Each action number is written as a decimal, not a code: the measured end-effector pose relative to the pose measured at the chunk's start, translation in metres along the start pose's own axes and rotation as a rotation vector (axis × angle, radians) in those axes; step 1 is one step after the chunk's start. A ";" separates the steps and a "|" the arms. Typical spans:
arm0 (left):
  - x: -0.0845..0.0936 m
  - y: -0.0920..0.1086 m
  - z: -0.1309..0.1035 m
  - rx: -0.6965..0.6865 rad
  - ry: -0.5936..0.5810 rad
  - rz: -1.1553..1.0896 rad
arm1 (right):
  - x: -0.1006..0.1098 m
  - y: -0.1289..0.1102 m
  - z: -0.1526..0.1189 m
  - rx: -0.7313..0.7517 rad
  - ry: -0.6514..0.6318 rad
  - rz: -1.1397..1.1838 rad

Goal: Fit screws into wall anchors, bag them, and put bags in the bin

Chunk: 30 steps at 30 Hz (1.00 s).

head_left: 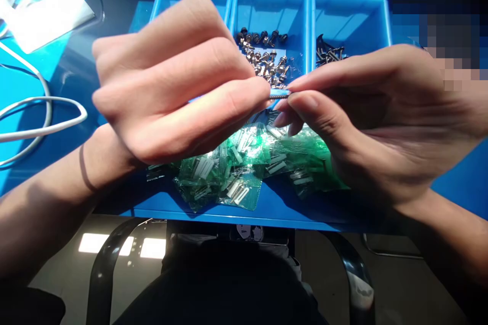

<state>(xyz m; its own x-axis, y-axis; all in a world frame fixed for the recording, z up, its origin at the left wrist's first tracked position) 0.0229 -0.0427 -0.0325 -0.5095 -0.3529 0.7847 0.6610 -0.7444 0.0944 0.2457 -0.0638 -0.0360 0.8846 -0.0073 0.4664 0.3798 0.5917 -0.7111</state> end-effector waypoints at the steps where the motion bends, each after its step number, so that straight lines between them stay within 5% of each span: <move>1: -0.005 -0.002 -0.002 0.094 0.016 -0.043 | -0.001 -0.001 0.000 0.030 0.009 0.013; 5: -0.021 -0.006 -0.011 0.311 -0.050 -0.123 | 0.000 -0.003 0.002 0.125 0.089 0.115; 11: -0.026 -0.015 -0.014 0.318 -0.064 -0.132 | 0.000 -0.003 0.003 0.096 0.037 0.084; 17: -0.039 -0.038 0.012 0.203 -0.074 -0.123 | -0.003 -0.005 0.000 0.066 0.081 0.111; 22: -0.031 -0.030 0.005 0.332 -0.030 -0.135 | 0.002 0.000 0.002 0.008 0.024 0.032; 25: -0.021 -0.015 -0.002 0.303 -0.054 -0.126 | 0.014 0.008 0.010 -0.035 -0.119 0.029; 27: -0.013 -0.010 -0.003 0.278 -0.073 -0.109 | 0.014 0.012 0.012 0.003 -0.468 -0.022; 30: -0.001 -0.004 0.000 0.121 -0.150 -0.040 | 0.018 0.011 0.012 0.139 -0.468 -0.274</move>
<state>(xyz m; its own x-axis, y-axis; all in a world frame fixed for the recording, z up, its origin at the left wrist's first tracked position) 0.0205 -0.0391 -0.0338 -0.4551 -0.2289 0.8605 0.7077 -0.6795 0.1935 0.2628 -0.0478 -0.0296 0.5318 0.1641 0.8308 0.5119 0.7192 -0.4697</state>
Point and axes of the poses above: each hand's wrist, its own z-axis towards the middle knuckle, its own x-axis out of the back of the hand, y = z × x, the point moved 3 cm from there along z, towards the middle knuckle, and after that the axes turned 5 degrees about x, right-handed, at the moved point
